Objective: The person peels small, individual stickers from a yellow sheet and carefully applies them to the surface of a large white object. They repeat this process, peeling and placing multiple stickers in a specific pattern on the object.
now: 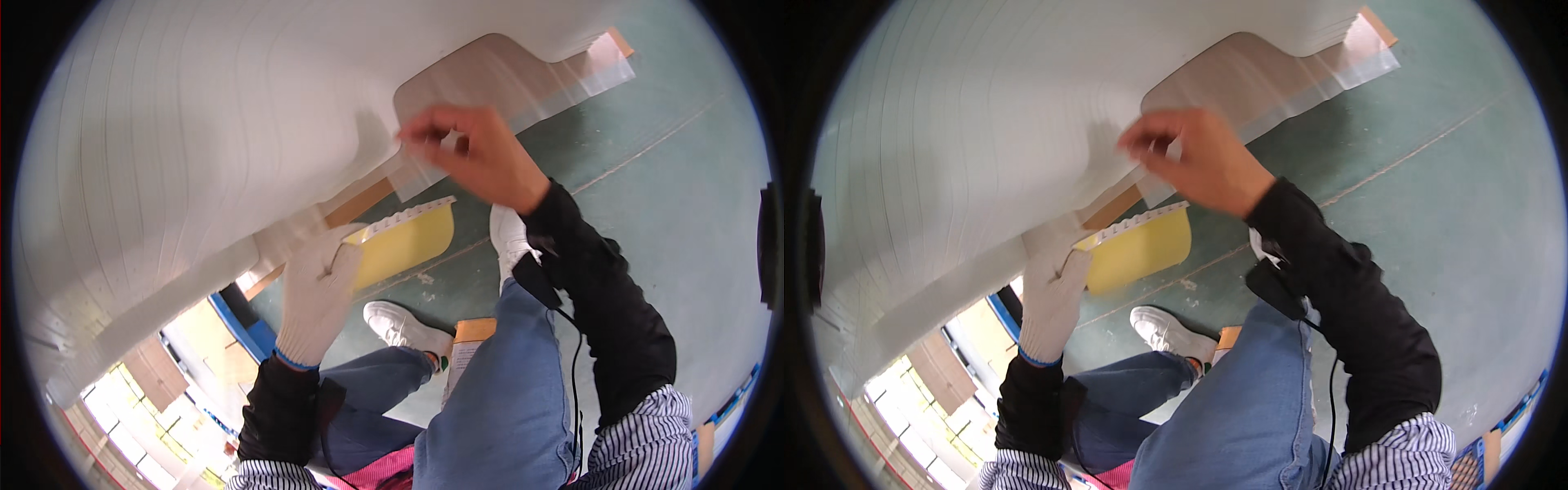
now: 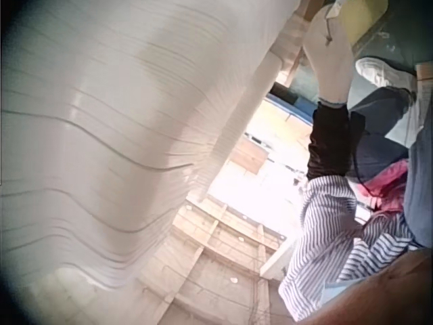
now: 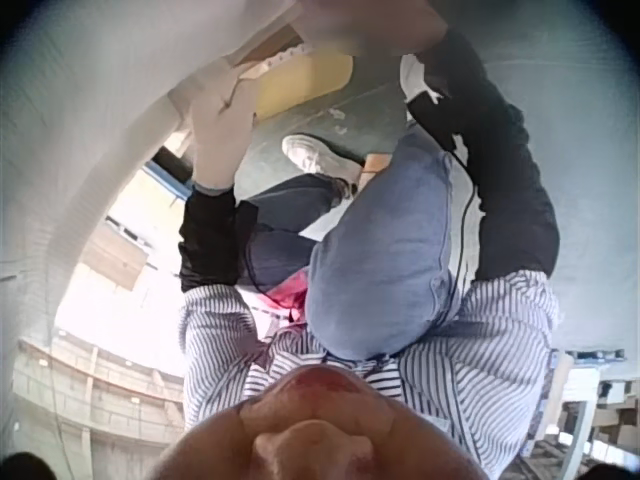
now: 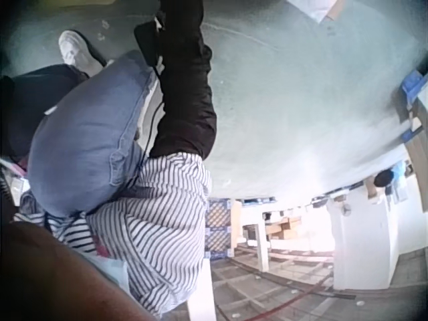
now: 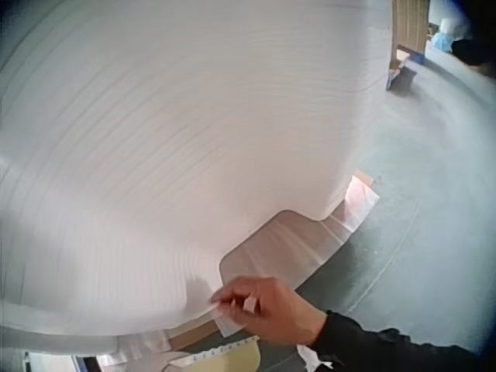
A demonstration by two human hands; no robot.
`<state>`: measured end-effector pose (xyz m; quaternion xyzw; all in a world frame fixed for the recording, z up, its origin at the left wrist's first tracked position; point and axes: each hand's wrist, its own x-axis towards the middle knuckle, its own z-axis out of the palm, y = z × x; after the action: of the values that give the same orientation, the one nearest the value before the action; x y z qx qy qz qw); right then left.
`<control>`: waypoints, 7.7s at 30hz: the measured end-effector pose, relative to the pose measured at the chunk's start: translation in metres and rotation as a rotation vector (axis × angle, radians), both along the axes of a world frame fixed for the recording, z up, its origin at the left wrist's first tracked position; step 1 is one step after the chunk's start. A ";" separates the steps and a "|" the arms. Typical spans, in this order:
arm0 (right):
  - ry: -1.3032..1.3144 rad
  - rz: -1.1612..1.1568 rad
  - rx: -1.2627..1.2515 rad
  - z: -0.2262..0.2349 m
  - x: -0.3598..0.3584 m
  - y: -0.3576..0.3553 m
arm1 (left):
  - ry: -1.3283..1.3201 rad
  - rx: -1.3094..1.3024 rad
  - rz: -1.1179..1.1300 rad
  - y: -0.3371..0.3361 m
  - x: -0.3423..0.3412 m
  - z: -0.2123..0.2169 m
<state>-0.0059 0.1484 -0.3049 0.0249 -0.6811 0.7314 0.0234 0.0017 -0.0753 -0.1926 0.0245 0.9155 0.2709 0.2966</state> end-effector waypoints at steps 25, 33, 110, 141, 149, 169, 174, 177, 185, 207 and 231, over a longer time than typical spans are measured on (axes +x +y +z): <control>0.293 0.045 0.120 0.014 0.029 -0.042 | -0.109 0.152 0.283 0.011 0.011 0.000; -0.403 -0.648 -1.012 -0.052 -0.058 0.003 | -0.165 0.170 0.290 0.017 0.015 0.000; 0.203 0.204 0.210 0.012 0.033 -0.027 | 0.065 -0.050 -0.072 0.019 0.008 0.007; -0.426 -0.791 -1.146 -0.054 -0.076 -0.014 | -0.117 0.111 0.221 0.009 0.008 -0.004; -0.452 -0.753 -1.104 -0.058 -0.078 -0.013 | -0.110 0.083 0.201 0.009 0.007 -0.004; -0.525 -0.913 -1.092 -0.046 -0.084 -0.018 | -0.074 0.081 0.179 0.007 0.009 -0.007; -0.500 -0.788 -1.060 -0.046 -0.073 -0.013 | -0.063 0.082 0.190 0.011 0.009 -0.004; -0.467 -0.722 -0.933 -0.047 -0.076 -0.005 | -0.070 0.078 0.172 0.012 0.008 -0.004; -0.540 -0.635 -0.749 -0.049 -0.052 0.004 | -0.051 0.067 0.195 0.013 0.008 -0.004; 0.537 0.045 0.672 0.019 0.037 -0.031 | 0.009 0.146 0.191 0.003 0.006 -0.008; -0.333 -0.634 -0.974 -0.068 -0.071 -0.007 | -0.020 0.118 0.256 -0.008 0.009 -0.016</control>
<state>-0.0770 0.1418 -0.3726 -0.3078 -0.2367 0.9105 0.1419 0.0112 -0.0832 -0.2087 -0.0779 0.8905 0.3602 0.2668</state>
